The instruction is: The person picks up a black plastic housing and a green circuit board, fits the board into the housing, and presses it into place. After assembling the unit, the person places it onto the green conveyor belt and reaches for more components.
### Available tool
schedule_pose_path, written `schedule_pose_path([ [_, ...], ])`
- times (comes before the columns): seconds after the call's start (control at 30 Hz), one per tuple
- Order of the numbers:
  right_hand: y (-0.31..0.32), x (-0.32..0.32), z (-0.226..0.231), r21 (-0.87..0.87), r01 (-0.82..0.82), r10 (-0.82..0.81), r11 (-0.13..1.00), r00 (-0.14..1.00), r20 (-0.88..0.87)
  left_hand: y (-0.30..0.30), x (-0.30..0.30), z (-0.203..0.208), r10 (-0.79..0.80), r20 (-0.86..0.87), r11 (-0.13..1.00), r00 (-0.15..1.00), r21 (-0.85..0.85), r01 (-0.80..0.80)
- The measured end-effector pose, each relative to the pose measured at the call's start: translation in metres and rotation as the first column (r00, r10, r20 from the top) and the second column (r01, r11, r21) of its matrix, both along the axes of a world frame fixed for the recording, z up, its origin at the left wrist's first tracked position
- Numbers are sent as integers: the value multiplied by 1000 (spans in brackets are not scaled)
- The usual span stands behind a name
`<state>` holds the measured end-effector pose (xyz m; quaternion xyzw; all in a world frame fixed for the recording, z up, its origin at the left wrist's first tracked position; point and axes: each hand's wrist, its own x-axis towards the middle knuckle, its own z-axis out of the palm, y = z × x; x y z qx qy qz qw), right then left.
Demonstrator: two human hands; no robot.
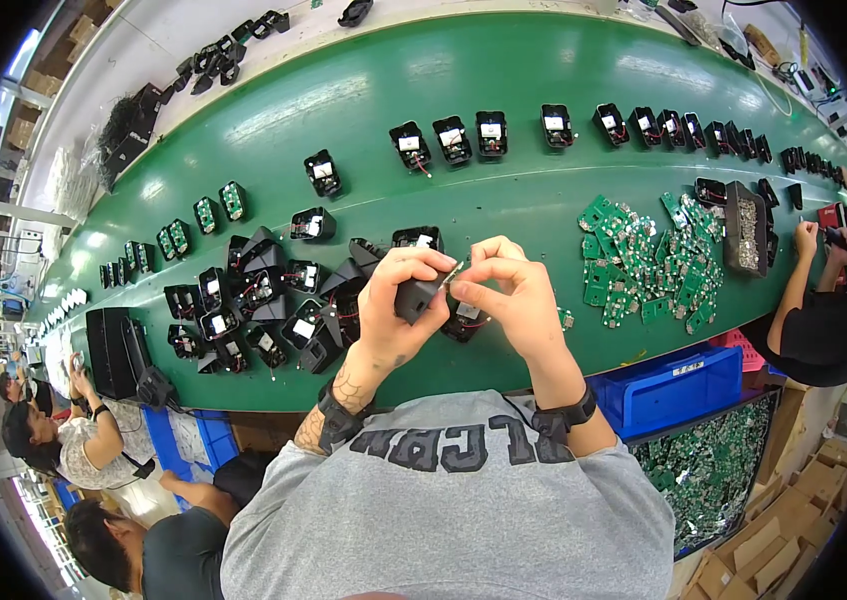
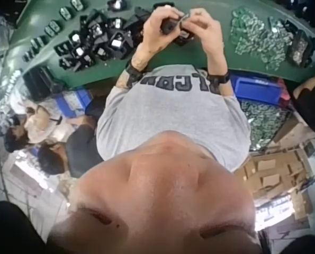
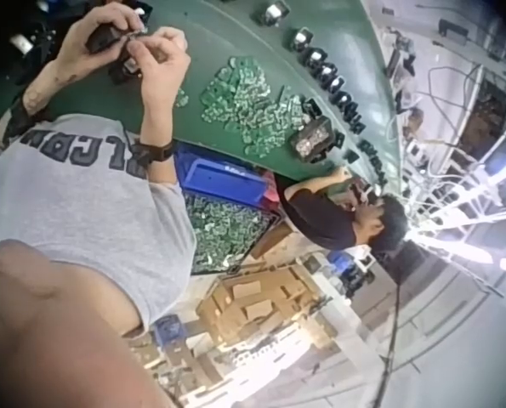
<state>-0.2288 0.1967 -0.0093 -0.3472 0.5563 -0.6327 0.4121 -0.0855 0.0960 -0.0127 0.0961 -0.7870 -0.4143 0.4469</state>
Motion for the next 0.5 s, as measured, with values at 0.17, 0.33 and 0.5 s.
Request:
schedule_pose_path([
  [0.17,0,-3,1,64,-100,83,993,971,223,-5,3,1,-77,48,996,996,-37,79],
  [0.33,0,6,-13,11,4,-6,1000,980,197,-3,0,-2,-52,43,999,998,15,51],
  [0.5,-1,9,-11,-77,34,-2,996,928,372,10,7,-7,-153,29,894,988,430,125],
])
